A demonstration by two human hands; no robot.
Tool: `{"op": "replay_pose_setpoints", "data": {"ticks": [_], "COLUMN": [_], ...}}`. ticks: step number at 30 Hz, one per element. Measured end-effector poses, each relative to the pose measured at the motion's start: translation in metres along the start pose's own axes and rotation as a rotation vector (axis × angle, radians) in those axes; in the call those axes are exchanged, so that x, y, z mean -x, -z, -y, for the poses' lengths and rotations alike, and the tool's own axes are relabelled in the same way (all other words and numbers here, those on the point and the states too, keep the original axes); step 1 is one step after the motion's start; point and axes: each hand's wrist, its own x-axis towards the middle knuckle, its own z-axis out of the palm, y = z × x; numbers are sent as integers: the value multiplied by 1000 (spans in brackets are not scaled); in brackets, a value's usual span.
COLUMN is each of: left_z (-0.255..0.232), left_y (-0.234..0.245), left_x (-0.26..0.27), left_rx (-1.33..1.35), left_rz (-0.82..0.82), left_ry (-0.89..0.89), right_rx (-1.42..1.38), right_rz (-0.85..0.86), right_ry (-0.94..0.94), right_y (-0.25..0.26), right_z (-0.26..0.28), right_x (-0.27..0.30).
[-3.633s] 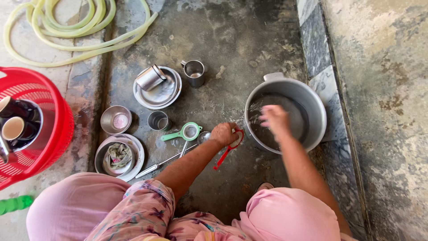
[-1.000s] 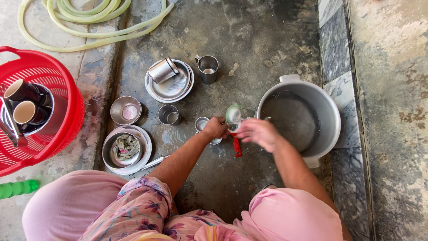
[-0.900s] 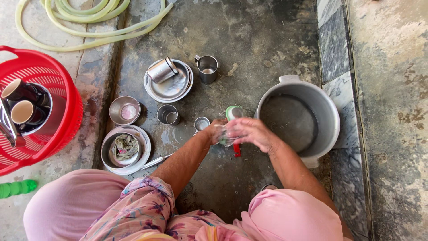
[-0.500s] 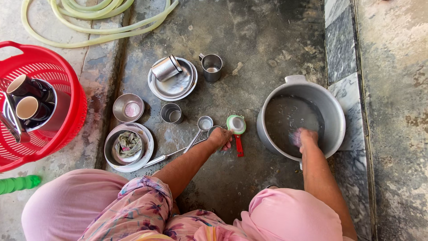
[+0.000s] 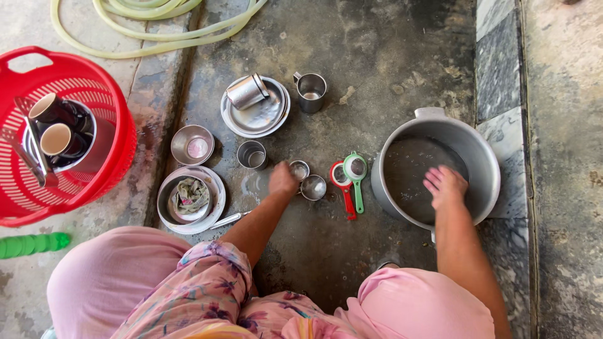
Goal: The person washes several metal dishes and a tea strainer with a cloth and water, rinsing them one by one under a faucet and placing them into a red basket.
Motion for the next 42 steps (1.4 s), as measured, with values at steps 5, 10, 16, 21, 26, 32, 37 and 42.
{"op": "replay_pose_setpoints", "data": {"ticks": [5,10,16,21,26,32,37,42], "left_z": [22,-49,-126,-105,-84,-98,-119,-111], "left_y": [2,47,67,42,31,22,58,71], "left_x": [9,40,58,20,-3,21,45,41], "left_rx": [-1,190,-46,-73,29,631,1007,1068], "left_rz": [264,157,193,180,268,648,954,960], "left_ry": [187,167,51,-129,-336,-25,103,109], "right_rx": [241,-492,239,367,227,147,277,689], "right_rz": [-349,973,815,-44,-134,870,513,-311], "right_ry": [-122,-232,40,374,-165,-142,224,267], "right_y": [38,-12,-116,-40,39,-72,-82,6], "right_z": [-31,-21,17,5,-40,-21,13,-18], "right_x": [-35,12,125,15,-44,60,83,-22]}}
